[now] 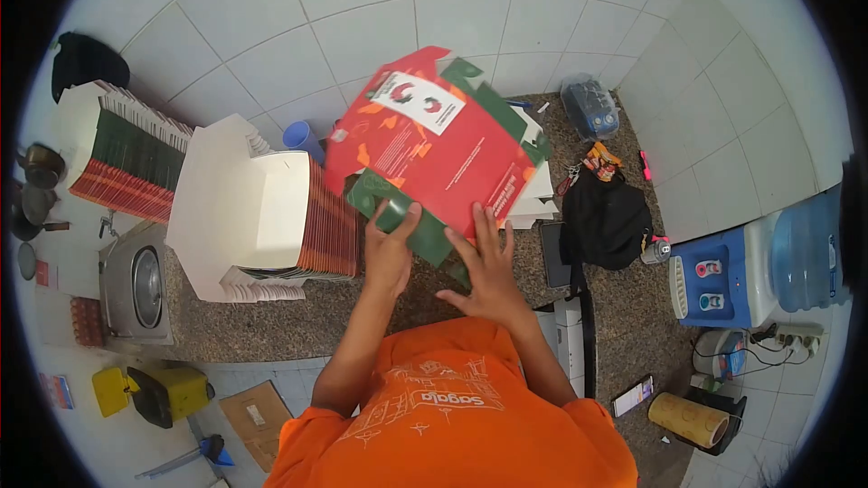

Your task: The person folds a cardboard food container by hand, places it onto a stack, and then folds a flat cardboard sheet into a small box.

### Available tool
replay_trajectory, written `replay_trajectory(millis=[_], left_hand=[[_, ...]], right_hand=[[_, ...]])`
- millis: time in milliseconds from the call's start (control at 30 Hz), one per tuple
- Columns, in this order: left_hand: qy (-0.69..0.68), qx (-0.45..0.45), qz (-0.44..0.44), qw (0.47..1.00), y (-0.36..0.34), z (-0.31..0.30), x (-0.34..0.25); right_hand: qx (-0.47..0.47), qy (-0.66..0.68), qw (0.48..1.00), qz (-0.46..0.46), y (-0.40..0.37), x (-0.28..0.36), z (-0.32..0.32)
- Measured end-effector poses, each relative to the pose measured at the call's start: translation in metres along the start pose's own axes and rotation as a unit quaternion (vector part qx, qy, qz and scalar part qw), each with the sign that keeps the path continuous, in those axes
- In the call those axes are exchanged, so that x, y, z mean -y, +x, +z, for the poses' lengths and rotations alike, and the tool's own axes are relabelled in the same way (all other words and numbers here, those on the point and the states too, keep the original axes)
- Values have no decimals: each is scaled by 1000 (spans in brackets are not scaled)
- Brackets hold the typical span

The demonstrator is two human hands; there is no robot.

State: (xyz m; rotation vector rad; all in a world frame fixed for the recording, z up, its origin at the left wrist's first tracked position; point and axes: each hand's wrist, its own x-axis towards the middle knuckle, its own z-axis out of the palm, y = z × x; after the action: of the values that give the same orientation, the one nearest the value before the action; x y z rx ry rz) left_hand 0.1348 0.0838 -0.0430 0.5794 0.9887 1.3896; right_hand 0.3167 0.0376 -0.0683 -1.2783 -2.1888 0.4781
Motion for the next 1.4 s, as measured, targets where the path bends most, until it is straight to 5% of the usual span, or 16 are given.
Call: replay_trajectory(millis=[133, 200, 233, 333, 367, 400, 467, 600, 667, 733, 867, 1067, 1167, 1233, 1333, 1400], left_hand=[[-36, 29, -27, 999, 5, 0, -2], [-61, 66, -27, 996, 5, 5, 4], [-61, 68, -27, 995, 8, 4, 11], [-92, 87, -23, 992, 16, 2, 23], [-85, 50, -19, 995, 15, 8, 26], [-78, 12, -17, 997, 13, 13, 29], [-78, 14, -4, 997, 9, 17, 37], [-47, 83, 7, 995, 1, 20, 56], [-1, 100, 5, 995, -1, 22, 62], [-22, 98, 2, 995, -1, 24, 63], [38, 89, 29, 995, 7, 15, 44], [-42, 65, 24, 997, -9, 22, 71], [102, 48, 128, 985, -16, 39, 61], [186, 64, 120, 973, -13, 21, 45], [247, 65, 52, 965, -21, 0, 26], [266, 141, 70, 951, -28, -15, 22]], right_hand=[[-98, 20, 994, -48, -6, -24, 5], [-149, 119, 981, 33, -4, -23, 10], [-230, 397, 870, 180, 0, -5, 19], [-278, 390, 853, 207, 0, 7, 8], [-361, 409, 824, 156, 0, 6, 15], [-361, 408, 824, 157, -3, 1, 14], [-237, 78, 968, -38, -3, -16, 1], [-241, -43, 967, -66, 18, -31, -2], [-256, 15, 967, -15, 24, -32, 3], [-230, 265, 934, 71, 26, -30, 4], [-166, 191, 967, -19, 13, -28, 7], [-302, 78, 950, 18, 25, -19, 34], [-285, 160, 944, 35, 29, -13, 32], [-215, 353, 905, 98, 21, -14, 28], [-285, 319, 895, 124, 27, -25, 21], [-316, 302, 888, 140, 24, -32, 18]])
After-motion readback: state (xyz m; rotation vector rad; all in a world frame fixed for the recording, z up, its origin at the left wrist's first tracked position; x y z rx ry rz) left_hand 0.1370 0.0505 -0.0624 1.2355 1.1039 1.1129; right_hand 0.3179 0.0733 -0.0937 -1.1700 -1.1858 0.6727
